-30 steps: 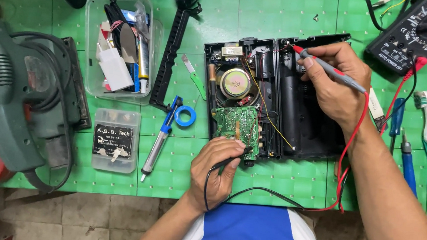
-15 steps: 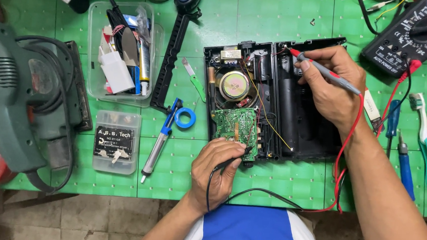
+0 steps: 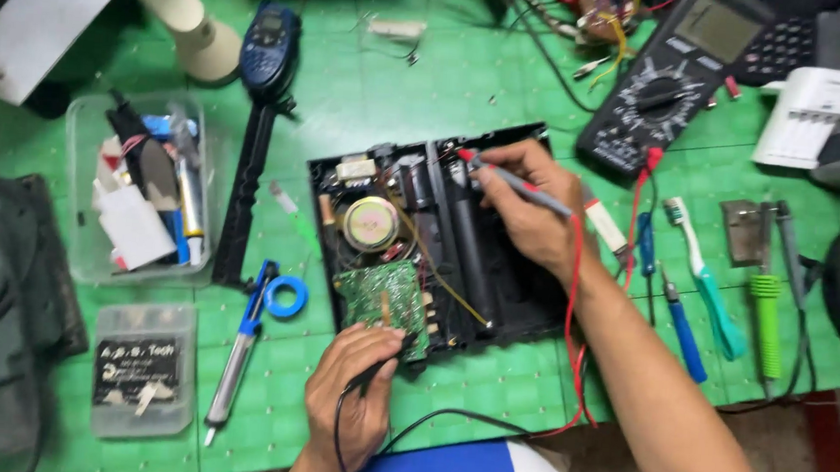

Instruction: Testing and repairing an electronic circuit board using a multimeter and a soldering iron on a workbench.

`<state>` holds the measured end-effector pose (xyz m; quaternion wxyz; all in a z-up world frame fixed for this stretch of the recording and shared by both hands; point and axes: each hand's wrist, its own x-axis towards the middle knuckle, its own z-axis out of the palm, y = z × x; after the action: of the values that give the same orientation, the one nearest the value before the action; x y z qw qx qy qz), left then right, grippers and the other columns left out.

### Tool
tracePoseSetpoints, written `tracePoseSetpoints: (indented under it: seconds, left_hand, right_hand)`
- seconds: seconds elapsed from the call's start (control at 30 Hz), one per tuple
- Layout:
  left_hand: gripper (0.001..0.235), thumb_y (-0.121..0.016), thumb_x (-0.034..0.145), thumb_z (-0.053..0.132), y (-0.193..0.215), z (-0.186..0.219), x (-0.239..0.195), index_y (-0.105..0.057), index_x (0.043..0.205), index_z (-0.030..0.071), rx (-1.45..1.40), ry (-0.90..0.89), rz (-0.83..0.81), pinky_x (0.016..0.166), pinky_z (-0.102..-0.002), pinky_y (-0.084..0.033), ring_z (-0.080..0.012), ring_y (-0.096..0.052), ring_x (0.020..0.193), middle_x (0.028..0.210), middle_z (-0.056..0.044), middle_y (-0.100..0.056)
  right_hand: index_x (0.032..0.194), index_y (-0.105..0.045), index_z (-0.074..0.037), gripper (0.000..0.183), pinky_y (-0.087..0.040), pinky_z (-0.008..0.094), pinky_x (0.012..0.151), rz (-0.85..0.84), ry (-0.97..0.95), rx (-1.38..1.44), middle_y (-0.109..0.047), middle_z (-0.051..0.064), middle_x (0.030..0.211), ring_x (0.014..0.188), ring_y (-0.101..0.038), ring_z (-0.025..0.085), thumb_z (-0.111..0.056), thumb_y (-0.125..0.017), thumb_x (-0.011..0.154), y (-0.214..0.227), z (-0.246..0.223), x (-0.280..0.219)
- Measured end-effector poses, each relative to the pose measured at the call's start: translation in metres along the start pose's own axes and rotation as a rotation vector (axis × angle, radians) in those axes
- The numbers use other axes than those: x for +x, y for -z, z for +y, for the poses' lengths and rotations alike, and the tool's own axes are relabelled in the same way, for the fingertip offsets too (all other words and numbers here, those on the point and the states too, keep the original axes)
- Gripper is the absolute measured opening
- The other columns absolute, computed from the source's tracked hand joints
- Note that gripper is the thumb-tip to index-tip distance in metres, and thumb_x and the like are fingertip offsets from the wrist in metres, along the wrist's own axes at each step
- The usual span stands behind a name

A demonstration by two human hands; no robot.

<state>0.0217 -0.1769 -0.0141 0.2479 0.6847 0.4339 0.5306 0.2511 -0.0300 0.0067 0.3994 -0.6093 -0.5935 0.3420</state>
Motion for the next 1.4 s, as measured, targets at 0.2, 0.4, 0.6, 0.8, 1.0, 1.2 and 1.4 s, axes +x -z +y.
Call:
tracePoseSetpoints:
  seconds: [0.2, 0.4, 0.6, 0.8, 1.0, 1.2, 1.4]
  left_hand:
    - [0.015, -0.057, 0.101, 0.011, -0.0013, -0.0019, -0.0030, -0.067, 0.106, 0.001, 0.009, 0.012, 0.006, 0.098, -0.043, -0.058, -0.0283, -0.077, 0.098, 0.104, -0.014, -0.076]
    - [0.016, -0.057, 0.101, 0.012, -0.0017, -0.0022, -0.0037, -0.067, 0.106, 0.002, 0.026, 0.013, 0.005, 0.096, -0.043, -0.059, -0.0286, -0.076, 0.096, 0.105, -0.014, -0.076]
    - [0.015, -0.057, 0.101, 0.013, -0.0016, -0.0044, -0.0061, -0.067, 0.107, 0.002, 0.049, 0.010, 0.000, 0.096, -0.042, -0.058, -0.0281, -0.074, 0.094, 0.106, -0.013, -0.077]
    - [0.015, -0.059, 0.101, 0.013, -0.0023, -0.0062, -0.0091, -0.068, 0.107, 0.003, 0.063, 0.014, 0.004, 0.096, -0.042, -0.058, -0.0268, -0.072, 0.094, 0.107, -0.011, -0.077]
    - [0.015, -0.059, 0.101, 0.013, -0.0025, -0.0061, -0.0093, -0.068, 0.107, 0.004, 0.078, 0.010, 0.009, 0.096, -0.042, -0.058, -0.0262, -0.073, 0.093, 0.107, -0.011, -0.077]
    - [0.014, -0.059, 0.101, 0.013, -0.0024, -0.0066, -0.0095, -0.068, 0.107, 0.004, 0.080, 0.006, 0.005, 0.096, -0.042, -0.058, -0.0259, -0.073, 0.094, 0.107, -0.010, -0.077]
    - [0.014, -0.058, 0.101, 0.013, -0.0027, -0.0065, -0.0091, -0.068, 0.107, 0.004, 0.086, 0.005, 0.007, 0.095, -0.042, -0.059, -0.0262, -0.073, 0.093, 0.107, -0.011, -0.077]
  right_hand:
    - [0.108, -0.069, -0.011, 0.016, -0.055, 0.020, 0.069, -0.027, -0.004, 0.013, -0.073, -0.001, 0.083, 0.068, -0.070, 0.006, -0.021, -0.072, 0.097, 0.0003, 0.0009, -0.0001]
    - [0.108, -0.069, -0.011, 0.015, -0.055, 0.020, 0.067, -0.019, 0.022, -0.005, -0.074, -0.001, 0.083, 0.067, -0.071, 0.007, -0.021, -0.073, 0.097, 0.0002, 0.0013, 0.0006]
    - [0.108, -0.069, -0.012, 0.015, -0.054, 0.020, 0.067, -0.018, 0.016, -0.012, -0.074, -0.001, 0.083, 0.067, -0.071, 0.007, -0.022, -0.072, 0.097, 0.0002, 0.0018, 0.0006]
    - [0.107, -0.069, -0.012, 0.015, -0.055, 0.020, 0.068, -0.022, -0.008, -0.005, -0.074, -0.001, 0.083, 0.067, -0.071, 0.007, -0.023, -0.072, 0.097, 0.0005, -0.0001, 0.0004]
    - [0.107, -0.069, -0.013, 0.015, -0.054, 0.020, 0.069, -0.018, 0.000, -0.023, -0.074, -0.002, 0.081, 0.067, -0.071, 0.006, -0.023, -0.072, 0.097, 0.0005, 0.0000, 0.0002]
    - [0.107, -0.069, -0.012, 0.015, -0.054, 0.020, 0.068, -0.020, -0.009, -0.012, -0.074, -0.002, 0.083, 0.067, -0.072, 0.006, -0.022, -0.072, 0.096, 0.0002, 0.0009, 0.0007]
    - [0.107, -0.069, -0.013, 0.015, -0.054, 0.020, 0.068, -0.022, -0.016, -0.017, -0.074, -0.002, 0.082, 0.067, -0.072, 0.007, -0.023, -0.072, 0.096, 0.0005, 0.0005, 0.0008]
